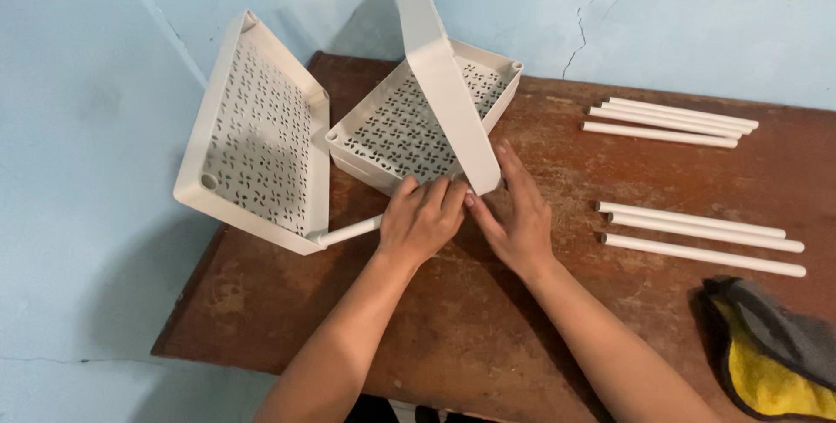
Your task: The person disassembles a white plastic shelving unit on a wooden table, removing rods and trays one by one. They then stack the trays and wipe the rods with a cloth.
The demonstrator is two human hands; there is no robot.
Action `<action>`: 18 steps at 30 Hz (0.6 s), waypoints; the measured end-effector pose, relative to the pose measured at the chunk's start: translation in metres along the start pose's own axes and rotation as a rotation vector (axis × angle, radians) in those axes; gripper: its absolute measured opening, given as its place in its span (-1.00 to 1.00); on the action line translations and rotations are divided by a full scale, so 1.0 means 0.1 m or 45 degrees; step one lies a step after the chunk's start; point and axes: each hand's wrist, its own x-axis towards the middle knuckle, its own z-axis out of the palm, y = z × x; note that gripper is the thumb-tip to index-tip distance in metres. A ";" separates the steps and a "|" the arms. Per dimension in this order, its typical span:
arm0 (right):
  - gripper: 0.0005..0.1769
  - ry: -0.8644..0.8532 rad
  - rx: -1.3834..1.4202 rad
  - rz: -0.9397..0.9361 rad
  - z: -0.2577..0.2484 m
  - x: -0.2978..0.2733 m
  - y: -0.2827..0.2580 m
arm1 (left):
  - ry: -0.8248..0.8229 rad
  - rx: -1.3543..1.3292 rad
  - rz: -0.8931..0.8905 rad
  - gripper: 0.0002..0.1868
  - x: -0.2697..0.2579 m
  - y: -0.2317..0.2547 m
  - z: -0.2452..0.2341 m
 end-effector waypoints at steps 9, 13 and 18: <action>-0.36 -0.008 0.018 0.181 -0.04 0.02 -0.12 | 0.009 -0.031 -0.094 -0.64 0.00 -0.02 0.00; -0.39 -0.034 0.097 0.364 -0.09 0.01 0.00 | -0.059 -0.030 -0.128 -0.47 -0.01 -0.06 -0.06; -0.44 0.004 0.050 0.390 -0.10 0.05 0.08 | 0.031 -0.285 -0.100 -0.79 -0.04 -0.04 -0.22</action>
